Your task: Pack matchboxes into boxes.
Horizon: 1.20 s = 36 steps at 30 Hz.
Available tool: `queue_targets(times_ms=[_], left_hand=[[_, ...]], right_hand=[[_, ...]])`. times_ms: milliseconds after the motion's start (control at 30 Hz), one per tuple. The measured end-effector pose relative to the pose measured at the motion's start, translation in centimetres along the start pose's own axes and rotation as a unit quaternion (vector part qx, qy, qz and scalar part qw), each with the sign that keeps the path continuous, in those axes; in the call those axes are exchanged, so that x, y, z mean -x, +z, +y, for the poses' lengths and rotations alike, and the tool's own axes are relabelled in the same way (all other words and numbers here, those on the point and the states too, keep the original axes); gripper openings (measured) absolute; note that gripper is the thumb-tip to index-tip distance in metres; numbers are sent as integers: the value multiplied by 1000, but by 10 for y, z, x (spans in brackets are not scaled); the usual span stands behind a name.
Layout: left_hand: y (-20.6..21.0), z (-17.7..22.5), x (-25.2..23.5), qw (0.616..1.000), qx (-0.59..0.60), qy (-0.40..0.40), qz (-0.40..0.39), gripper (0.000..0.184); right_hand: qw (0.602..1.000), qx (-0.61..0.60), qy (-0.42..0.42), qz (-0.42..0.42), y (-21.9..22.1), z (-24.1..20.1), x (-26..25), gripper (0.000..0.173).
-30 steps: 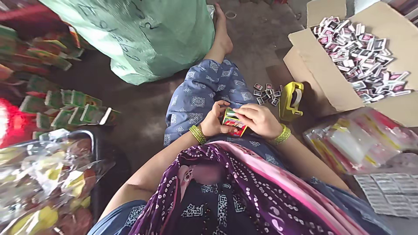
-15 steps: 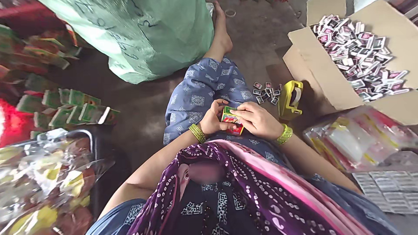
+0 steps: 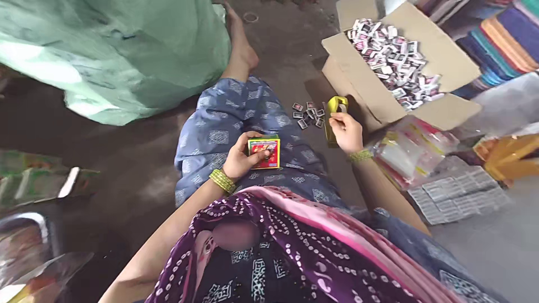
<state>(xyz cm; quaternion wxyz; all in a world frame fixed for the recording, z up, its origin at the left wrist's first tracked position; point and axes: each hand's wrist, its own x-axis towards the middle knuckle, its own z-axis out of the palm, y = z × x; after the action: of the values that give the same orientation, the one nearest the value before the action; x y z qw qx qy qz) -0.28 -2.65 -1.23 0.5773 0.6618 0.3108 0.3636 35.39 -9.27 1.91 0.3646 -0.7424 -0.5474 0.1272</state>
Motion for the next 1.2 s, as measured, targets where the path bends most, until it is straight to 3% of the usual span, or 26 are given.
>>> queue_targets(times_ms=[67,167,267,400,633,767,967,1200], left_hand=[[0,0,0,1000,9,-9,-5,54],[0,0,-2,1000,27,-5,-10,39],[-2,-2,-4,999,31,9,-8,33],[-1,-3,-3,999,34,20,-2,31],[-1,-3,-2,999,39,31,-7,30],[-2,-2,-1,999,37,29,-8,29],[-2,-3,-2,999,34,21,-8,29],[-3,-1,1,999,22,24,0,29]], right_hand=[[990,66,123,35,-23,35,-12,34],[967,85,239,-23,-37,87,-23,46],[970,30,228,-83,-29,115,-24,51],[972,11,222,-72,-20,123,-32,49],[930,-103,354,-4,-22,110,-34,41],[909,-167,380,-27,-30,102,-20,31],[917,-44,382,-110,-33,89,4,44],[934,-23,350,-63,-17,91,7,37]])
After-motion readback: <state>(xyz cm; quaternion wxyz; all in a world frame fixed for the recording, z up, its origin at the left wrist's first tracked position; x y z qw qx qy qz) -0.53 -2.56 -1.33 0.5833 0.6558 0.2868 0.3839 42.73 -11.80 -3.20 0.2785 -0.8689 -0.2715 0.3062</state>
